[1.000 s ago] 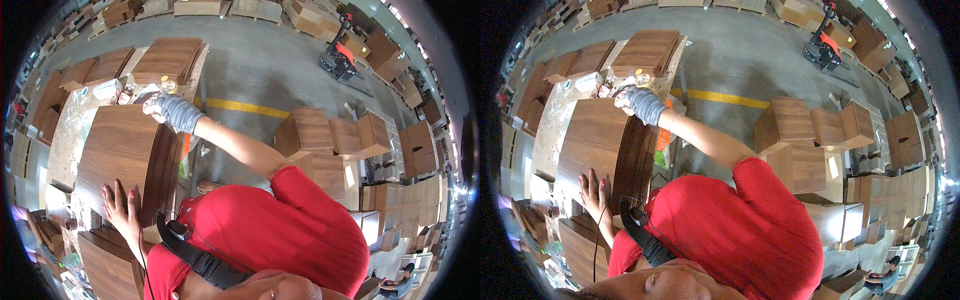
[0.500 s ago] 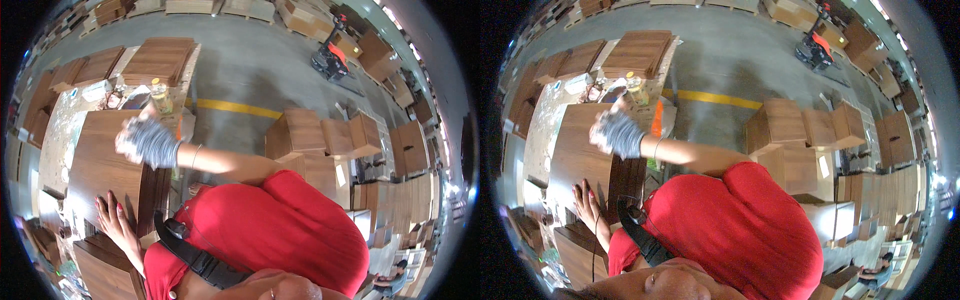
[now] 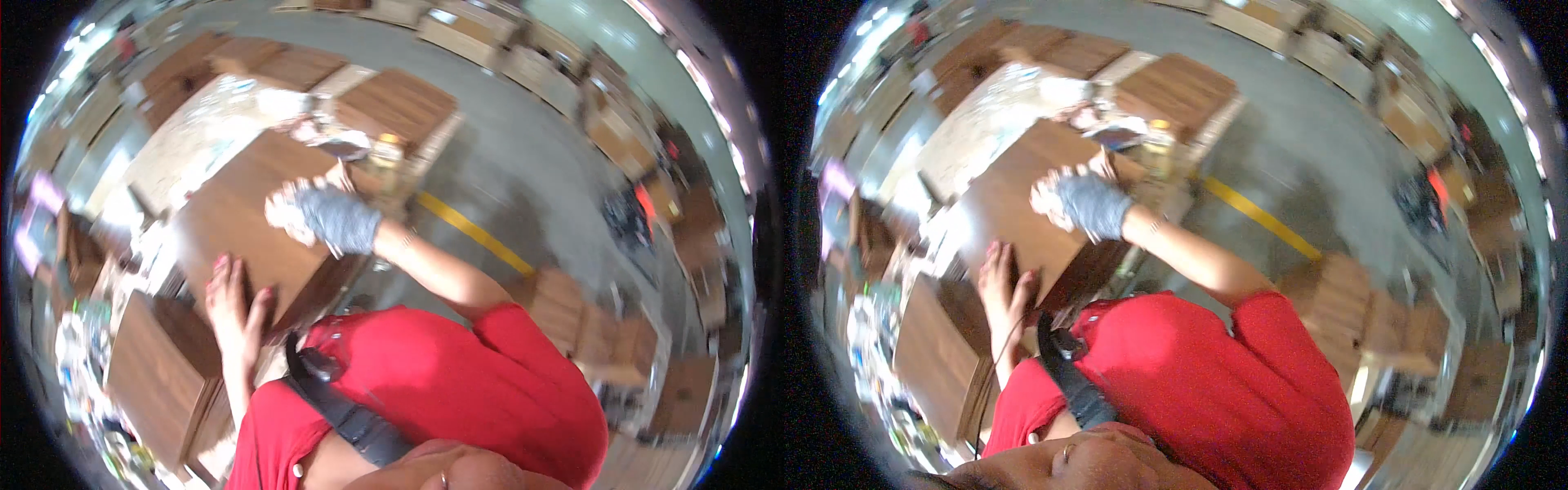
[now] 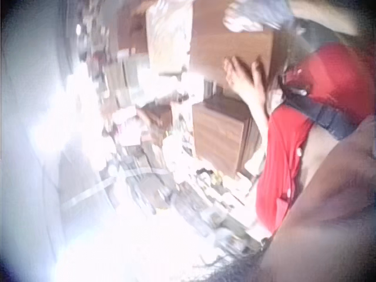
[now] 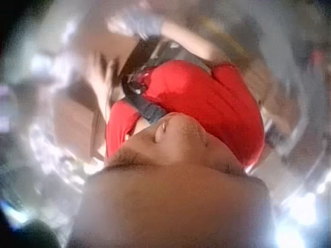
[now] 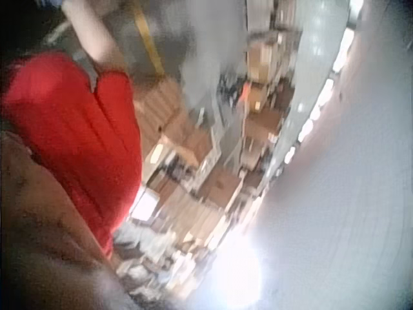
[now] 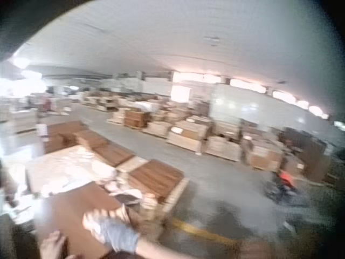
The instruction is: The person wipes and polishes wooden boards using a cloth and a sponge, moving them across a table in a factory setting.
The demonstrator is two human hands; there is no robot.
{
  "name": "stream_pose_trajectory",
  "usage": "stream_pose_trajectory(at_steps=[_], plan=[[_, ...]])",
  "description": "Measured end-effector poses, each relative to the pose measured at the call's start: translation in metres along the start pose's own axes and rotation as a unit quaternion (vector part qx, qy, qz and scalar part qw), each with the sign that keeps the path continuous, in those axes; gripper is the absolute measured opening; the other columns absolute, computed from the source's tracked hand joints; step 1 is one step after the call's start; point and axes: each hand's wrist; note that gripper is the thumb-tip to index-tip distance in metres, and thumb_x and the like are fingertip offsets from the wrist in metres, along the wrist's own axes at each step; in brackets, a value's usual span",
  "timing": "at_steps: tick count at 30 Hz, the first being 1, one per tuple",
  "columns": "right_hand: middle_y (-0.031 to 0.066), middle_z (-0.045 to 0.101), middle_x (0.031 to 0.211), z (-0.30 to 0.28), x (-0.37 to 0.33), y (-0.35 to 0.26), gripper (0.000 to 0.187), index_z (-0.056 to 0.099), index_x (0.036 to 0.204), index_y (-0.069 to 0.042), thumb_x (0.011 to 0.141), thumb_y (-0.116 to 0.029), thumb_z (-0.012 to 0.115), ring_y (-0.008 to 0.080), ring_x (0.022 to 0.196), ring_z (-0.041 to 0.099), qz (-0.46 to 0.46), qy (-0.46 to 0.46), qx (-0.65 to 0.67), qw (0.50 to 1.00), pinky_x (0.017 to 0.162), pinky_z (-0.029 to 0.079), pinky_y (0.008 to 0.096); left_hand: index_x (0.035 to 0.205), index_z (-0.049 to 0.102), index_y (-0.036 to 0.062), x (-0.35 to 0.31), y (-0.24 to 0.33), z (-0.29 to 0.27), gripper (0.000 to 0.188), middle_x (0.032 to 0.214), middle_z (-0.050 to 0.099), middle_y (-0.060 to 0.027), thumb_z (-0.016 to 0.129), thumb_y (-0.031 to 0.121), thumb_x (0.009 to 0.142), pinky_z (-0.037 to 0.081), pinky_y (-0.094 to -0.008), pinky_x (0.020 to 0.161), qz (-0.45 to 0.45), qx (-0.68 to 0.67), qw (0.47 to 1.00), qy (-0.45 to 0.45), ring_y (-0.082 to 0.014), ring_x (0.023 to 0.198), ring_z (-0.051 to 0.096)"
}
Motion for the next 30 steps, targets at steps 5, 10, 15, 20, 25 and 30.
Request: stream_pose_trajectory(at_steps=[5, 10, 15, 20, 25, 30], plan=[[0.0193, 0.054, 0.141, 0.019, 0.006, -0.010, 0.049, 0.055, 0.137, -0.008, 0.096, -0.034, 0.052, 0.0375, 0.134, 0.048, -0.123, -0.026, 0.139, 0.982, 0.116, 0.035, 0.0470, 0.148, 0.044, -0.0023, 0.001, 0.007, -0.002, 0.078, 0.159, 0.035, -0.0243, 0.063, 0.049, 0.093, 0.015, -0.0490, 0.124, -0.020, 0.015, 1.000, -0.012, -0.0355, 0.151, 0.028], [0.0175, 0.060, 0.130, 0.034, 0.059, 0.094, 0.040, 0.060, 0.126, -0.004, 0.086, -0.006, 0.058, 0.0330, 0.122, 0.058, -0.039, -0.096, 0.073, 0.992, 0.109, 0.042, 0.0424, 0.149, 0.046, 0.0019, -0.005, 0.013, -0.009, 0.078, 0.160, 0.034, -0.0234, 0.063, 0.051, 0.092, 0.015, -0.0484, 0.124, -0.018, 0.019, 1.000, -0.003, -0.0335, 0.153, 0.025], [0.0143, 0.061, 0.126, 0.095, 0.125, 0.104, 0.035, 0.063, 0.119, -0.007, 0.090, -0.027, 0.057, 0.0345, 0.121, 0.056, -0.120, -0.050, -0.038, 0.991, 0.096, 0.047, 0.0490, 0.149, 0.042, -0.0017, 0.002, 0.008, -0.001, 0.086, 0.159, 0.036, -0.0192, 0.064, 0.057, 0.090, 0.014, -0.0480, 0.125, -0.003, 0.001, 1.000, 0.015, -0.0295, 0.153, 0.025], [0.0189, 0.047, 0.150, 0.071, 0.142, -0.060, 0.059, 0.052, 0.144, -0.010, 0.098, -0.046, 0.047, 0.0401, 0.140, 0.043, -0.180, -0.098, 0.056, 0.977, 0.118, 0.030, 0.0549, 0.147, 0.046, -0.0002, -0.006, 0.004, -0.002, 0.087, 0.156, 0.040, -0.0200, 0.061, 0.063, 0.089, 0.016, -0.0465, 0.125, -0.030, -0.006, 0.999, 0.024, -0.0314, 0.150, 0.030], [0.0133, 0.041, 0.157, 0.096, 0.167, 0.004, 0.072, 0.043, 0.150, -0.004, 0.097, -0.054, 0.042, 0.0256, 0.144, 0.039, -0.197, -0.089, -0.023, 0.976, 0.122, 0.027, 0.0412, 0.146, 0.048, 0.0008, -0.010, 0.004, -0.001, 0.079, 0.153, 0.044, -0.0174, 0.064, 0.055, 0.091, 0.018, -0.0468, 0.125, -0.030, -0.028, 0.998, 0.053, -0.0318, 0.149, 0.032], [0.0234, 0.056, 0.137, 0.152, 0.179, 0.129, 0.046, 0.052, 0.138, -0.004, 0.099, -0.023, 0.039, 0.0361, 0.132, 0.050, -0.148, 0.014, -0.186, 0.971, 0.115, 0.035, 0.0486, 0.147, 0.044, 0.0013, -0.010, 0.009, -0.007, 0.077, 0.147, 0.043, -0.0189, 0.066, 0.049, 0.091, 0.026, -0.0484, 0.121, -0.042, -0.095, 0.992, 0.070, -0.0402, 0.141, 0.037]])
Point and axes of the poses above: each hand's wrist, its own x-axis towards the middle knuckle, its own z-axis out of the palm, y = z × x
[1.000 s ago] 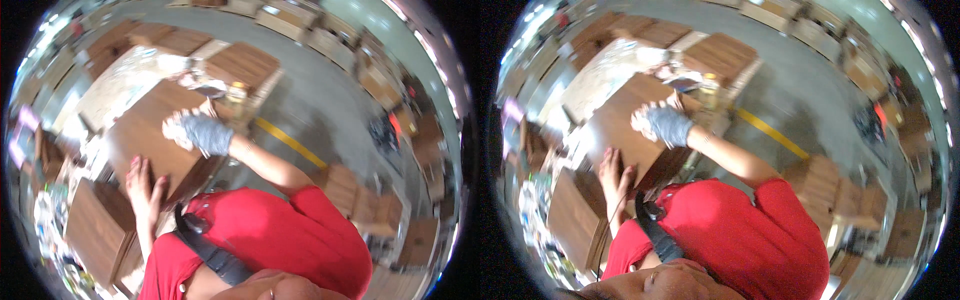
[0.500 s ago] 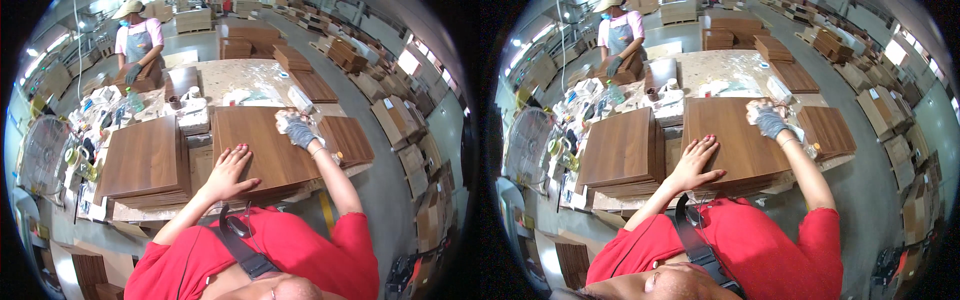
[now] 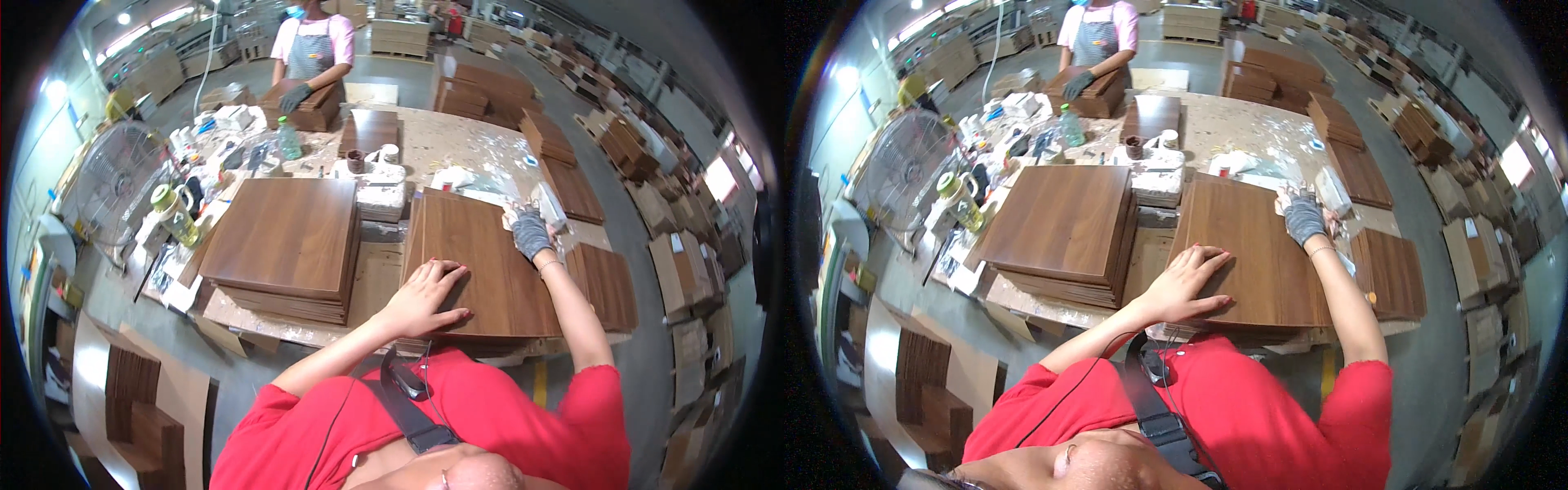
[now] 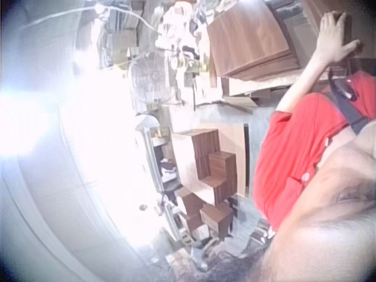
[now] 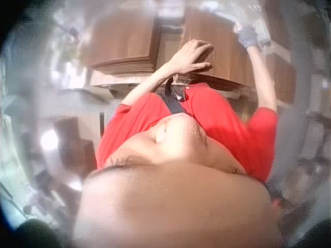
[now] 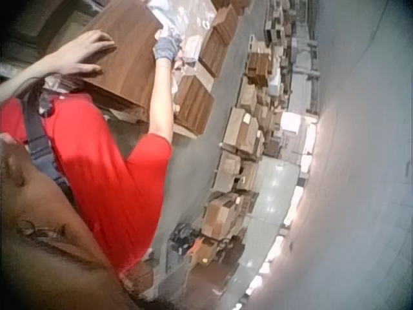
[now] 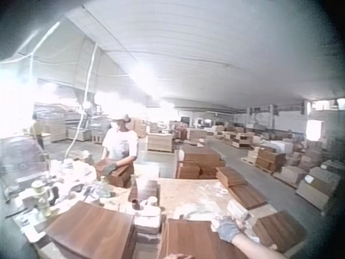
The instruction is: The person wipes and polishes wooden boards using a cloth and a sponge, moving them across a table in a factory setting.
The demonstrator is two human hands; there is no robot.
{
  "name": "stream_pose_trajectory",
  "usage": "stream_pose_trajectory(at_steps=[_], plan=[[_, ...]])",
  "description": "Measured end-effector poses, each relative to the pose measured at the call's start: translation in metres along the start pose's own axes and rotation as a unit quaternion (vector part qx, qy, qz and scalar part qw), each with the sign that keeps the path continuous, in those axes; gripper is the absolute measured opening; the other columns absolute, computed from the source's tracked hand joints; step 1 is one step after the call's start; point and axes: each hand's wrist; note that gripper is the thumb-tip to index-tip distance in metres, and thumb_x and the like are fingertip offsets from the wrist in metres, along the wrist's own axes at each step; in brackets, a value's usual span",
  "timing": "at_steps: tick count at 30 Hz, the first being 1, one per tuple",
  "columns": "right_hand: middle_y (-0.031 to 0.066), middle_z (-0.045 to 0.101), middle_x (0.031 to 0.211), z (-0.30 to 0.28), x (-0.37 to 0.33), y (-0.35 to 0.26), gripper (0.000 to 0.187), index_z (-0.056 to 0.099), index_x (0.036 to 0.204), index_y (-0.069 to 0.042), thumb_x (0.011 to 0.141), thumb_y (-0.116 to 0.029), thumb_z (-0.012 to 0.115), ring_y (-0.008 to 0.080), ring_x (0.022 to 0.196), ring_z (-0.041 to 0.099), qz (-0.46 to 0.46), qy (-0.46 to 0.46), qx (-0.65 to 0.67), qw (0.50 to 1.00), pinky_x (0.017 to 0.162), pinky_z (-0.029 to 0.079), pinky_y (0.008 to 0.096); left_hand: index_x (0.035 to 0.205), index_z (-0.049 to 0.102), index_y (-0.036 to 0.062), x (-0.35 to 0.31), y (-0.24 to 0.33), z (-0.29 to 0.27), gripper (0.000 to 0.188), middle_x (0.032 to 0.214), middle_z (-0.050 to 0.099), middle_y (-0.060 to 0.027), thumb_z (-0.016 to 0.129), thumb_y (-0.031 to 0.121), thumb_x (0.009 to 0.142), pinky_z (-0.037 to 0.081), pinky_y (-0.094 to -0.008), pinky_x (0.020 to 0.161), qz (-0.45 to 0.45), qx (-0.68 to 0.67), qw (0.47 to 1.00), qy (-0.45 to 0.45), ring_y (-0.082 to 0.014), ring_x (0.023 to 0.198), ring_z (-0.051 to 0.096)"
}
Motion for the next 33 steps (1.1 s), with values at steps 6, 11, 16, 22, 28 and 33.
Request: stream_pose_trajectory(at_steps=[6, 11, 16, 22, 28, 33], plan=[[0.0255, 0.053, 0.140, 0.034, 0.056, -0.069, 0.055, 0.049, 0.143, -0.004, 0.091, -0.020, 0.056, 0.0401, 0.135, 0.047, -0.013, -0.052, 0.329, 0.943, 0.117, 0.033, 0.0487, 0.154, 0.022, -0.0077, 0.002, -0.007, 0.006, 0.108, 0.162, 0.018, -0.0250, 0.073, 0.057, 0.084, 0.011, -0.0518, 0.126, 0.049, 0.040, 0.997, 0.038, -0.0392, 0.155, 0.011], [0.0224, 0.049, 0.148, -0.018, 0.032, -0.158, 0.065, 0.041, 0.152, -0.005, 0.090, -0.013, 0.059, 0.0368, 0.138, 0.046, -0.069, -0.007, 0.560, 0.826, 0.118, 0.033, 0.0464, 0.156, 0.012, -0.0096, -0.002, -0.007, 0.009, 0.123, 0.161, 0.014, -0.0317, 0.073, 0.065, 0.079, 0.008, -0.0547, 0.125, 0.004, 0.049, 0.998, 0.048, -0.0447, 0.153, 0.008], [0.0193, 0.038, 0.157, -0.058, 0.004, -0.112, 0.086, 0.037, 0.154, -0.004, 0.075, -0.017, 0.068, 0.0364, 0.145, 0.037, -0.192, 0.042, 0.180, 0.964, 0.121, 0.029, 0.0439, 0.155, 0.013, -0.0103, -0.005, -0.009, 0.008, 0.124, 0.162, 0.013, -0.0314, 0.073, 0.067, 0.079, 0.007, -0.0537, 0.125, -0.002, 0.064, 0.997, 0.050, -0.0430, 0.154, 0.006], [0.0214, 0.049, 0.145, 0.022, 0.023, -0.048, 0.060, 0.053, 0.135, -0.004, 0.078, -0.021, 0.065, 0.0401, 0.134, 0.045, -0.088, -0.002, 0.184, 0.979, 0.109, 0.041, 0.0454, 0.156, 0.007, -0.0099, 0.003, -0.002, 0.004, 0.128, 0.163, 0.011, -0.0311, 0.074, 0.067, 0.078, 0.007, -0.0522, 0.126, 0.027, 0.058, 0.997, 0.049, -0.0418, 0.155, 0.005], [0.0251, 0.036, 0.157, -0.106, -0.032, -0.168, 0.063, 0.039, 0.150, 0.000, 0.094, -0.022, 0.055, 0.0394, 0.143, 0.037, -0.120, -0.023, 0.284, 0.951, 0.119, 0.030, 0.0484, 0.155, 0.006, -0.0126, -0.003, -0.011, 0.009, 0.134, 0.162, 0.010, -0.0324, 0.077, 0.067, 0.075, 0.008, -0.0536, 0.125, -0.004, 0.054, 0.997, 0.061, -0.0436, 0.154, 0.007], [0.0183, 0.040, 0.157, -0.147, -0.126, -0.132, 0.062, 0.038, 0.153, -0.002, 0.097, -0.026, 0.053, 0.0335, 0.143, 0.040, 0.069, -0.068, 0.666, 0.739, 0.114, 0.036, 0.0409, 0.155, 0.008, -0.0121, 0.000, -0.008, 0.007, 0.134, 0.163, 0.009, -0.0315, 0.075, 0.070, 0.074, 0.008, -0.0549, 0.125, 0.009, 0.060, 0.998, 0.027, -0.0413, 0.155, 0.005]])
Point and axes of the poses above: each hand's wrist, its own x-axis towards the middle knuckle, its own z-axis out of the palm, y = z × x
